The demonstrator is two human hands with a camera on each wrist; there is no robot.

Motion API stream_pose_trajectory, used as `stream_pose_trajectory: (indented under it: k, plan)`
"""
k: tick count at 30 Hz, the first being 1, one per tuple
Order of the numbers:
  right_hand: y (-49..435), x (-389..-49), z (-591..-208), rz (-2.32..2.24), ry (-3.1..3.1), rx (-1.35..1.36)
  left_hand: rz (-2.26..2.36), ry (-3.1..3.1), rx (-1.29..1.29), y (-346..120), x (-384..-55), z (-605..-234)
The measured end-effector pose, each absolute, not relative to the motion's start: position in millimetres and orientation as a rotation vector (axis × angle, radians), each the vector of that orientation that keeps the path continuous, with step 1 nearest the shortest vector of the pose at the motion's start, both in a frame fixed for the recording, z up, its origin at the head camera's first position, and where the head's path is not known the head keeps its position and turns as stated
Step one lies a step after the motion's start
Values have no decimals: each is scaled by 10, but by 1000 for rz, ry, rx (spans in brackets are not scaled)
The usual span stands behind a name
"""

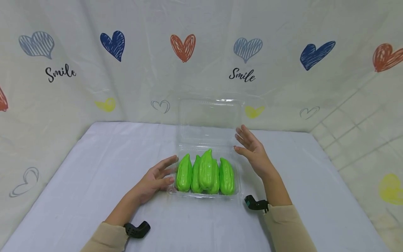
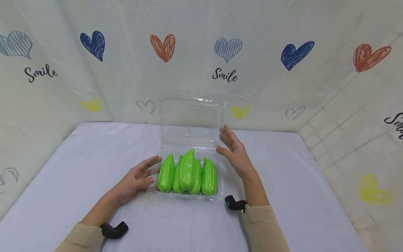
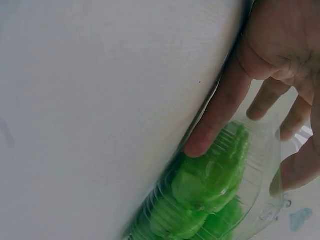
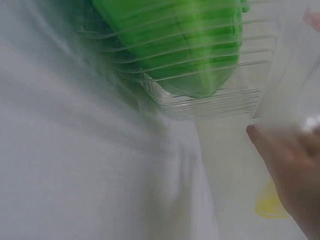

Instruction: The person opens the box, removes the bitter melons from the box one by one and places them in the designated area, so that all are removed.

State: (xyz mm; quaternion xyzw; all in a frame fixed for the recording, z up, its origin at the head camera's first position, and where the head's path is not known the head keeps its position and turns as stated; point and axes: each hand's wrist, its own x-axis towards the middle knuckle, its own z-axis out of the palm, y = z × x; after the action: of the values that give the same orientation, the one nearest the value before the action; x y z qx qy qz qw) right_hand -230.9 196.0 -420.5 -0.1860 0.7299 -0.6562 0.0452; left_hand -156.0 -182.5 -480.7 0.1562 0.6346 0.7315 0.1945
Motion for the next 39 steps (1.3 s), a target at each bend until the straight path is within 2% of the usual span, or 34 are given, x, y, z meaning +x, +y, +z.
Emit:
stream_pose_trajectory:
  k: [39]
  plan:
    - [1970, -2376, -4408, -1885, 2166, -386, 2046, 1787, 445, -1823, -1557, -4803]
